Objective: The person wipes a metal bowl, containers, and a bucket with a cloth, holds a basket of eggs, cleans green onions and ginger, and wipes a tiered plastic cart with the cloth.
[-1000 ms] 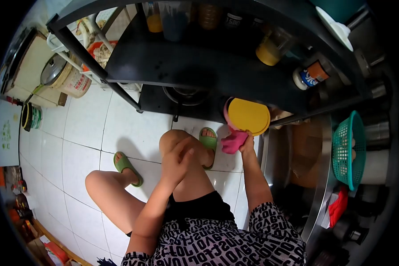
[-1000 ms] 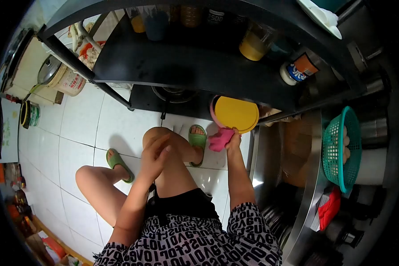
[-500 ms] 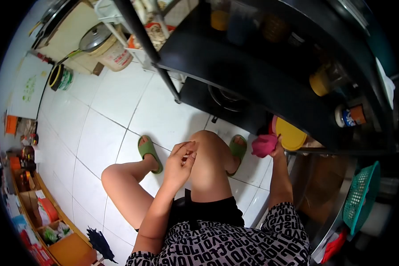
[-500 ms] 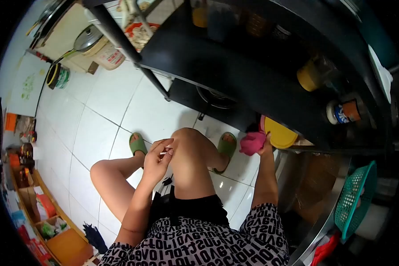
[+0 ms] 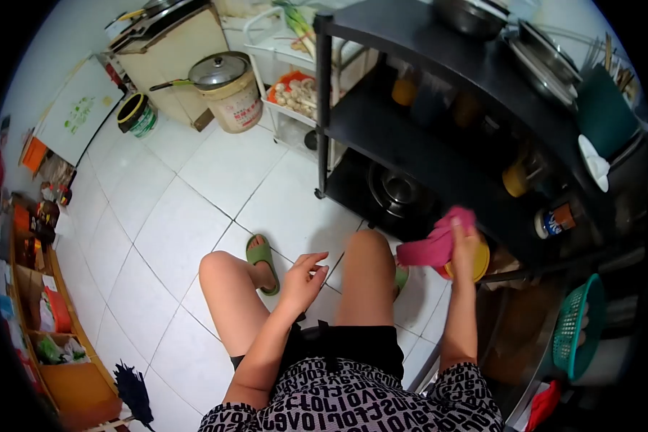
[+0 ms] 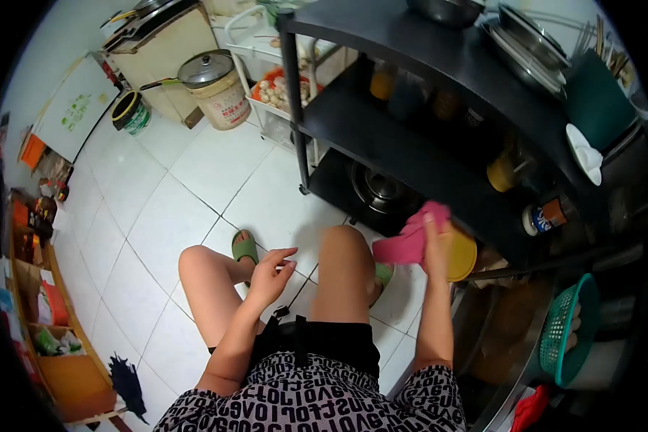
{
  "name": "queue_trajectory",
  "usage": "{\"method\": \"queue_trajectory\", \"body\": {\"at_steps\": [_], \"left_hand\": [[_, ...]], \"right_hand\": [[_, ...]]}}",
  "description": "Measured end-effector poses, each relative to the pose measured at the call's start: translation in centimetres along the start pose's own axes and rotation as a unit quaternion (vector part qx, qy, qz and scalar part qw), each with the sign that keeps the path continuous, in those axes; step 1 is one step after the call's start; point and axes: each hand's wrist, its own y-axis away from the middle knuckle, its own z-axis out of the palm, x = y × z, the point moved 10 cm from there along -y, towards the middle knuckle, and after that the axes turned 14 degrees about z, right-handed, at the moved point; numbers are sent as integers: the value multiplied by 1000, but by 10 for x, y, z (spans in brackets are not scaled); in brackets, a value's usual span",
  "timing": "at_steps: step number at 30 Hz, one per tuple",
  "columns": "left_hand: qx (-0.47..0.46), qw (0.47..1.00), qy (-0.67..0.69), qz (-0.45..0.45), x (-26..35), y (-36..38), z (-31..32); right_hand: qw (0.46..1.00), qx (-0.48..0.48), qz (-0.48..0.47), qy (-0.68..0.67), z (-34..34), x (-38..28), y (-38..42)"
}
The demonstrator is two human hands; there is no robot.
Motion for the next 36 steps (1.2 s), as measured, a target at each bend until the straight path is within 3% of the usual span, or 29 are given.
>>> {"method": "queue_trajectory", "body": {"at_steps": [1, 3, 4, 6, 7, 8, 9, 10, 13, 16, 18, 20, 24, 29, 36], "left_hand": [[-5, 1000, -2, 5, -4, 2, 0], [0, 1000, -1, 29, -9, 6, -7], [10, 999, 0, 34, -9, 8, -12], [15, 998, -27, 45, -8, 15, -28], [26, 998, -23, 45, -13, 19, -34], [47, 997, -25, 51, -16, 25, -50], [49, 997, -35, 42, -22, 31, -53], [61, 997, -46, 33, -27, 35, -59], [65, 995, -68, -13, -44, 44, -75], [49, 997, -59, 11, -50, 29, -80], [31, 996, -77, 17, -40, 10, -88], [12, 992, -105, 63, -32, -4, -91], [-8, 990, -140, 32, -46, -18, -104], [-21, 991, -124, 44, -92, -34, -94], [-67, 986, -147, 45, -107, -29, -110]], "right_hand": [[993, 84, -65, 56, -23, -21, -14], [959, 161, -233, 26, -55, -73, -22], [883, 275, -323, 200, -61, -101, -18], [748, 381, -257, 478, -57, -102, -49], [751, 378, -266, 472, -59, -84, -75], [801, 270, -100, 525, -49, -34, -135], [807, 154, 86, 563, -57, 25, -159], [740, 196, -13, 644, -15, 2, -120], [766, 114, -111, 623, 83, -8, -99], [755, -15, -248, 607, 200, -20, -69], [738, -48, -349, 575, 255, -28, -50], [737, -40, -360, 571, 279, -33, -62], [743, -56, -390, 541, 275, -35, -68], [755, 2, -447, 479, 234, -45, -47], [776, 54, -412, 475, 206, -42, -47]]}}
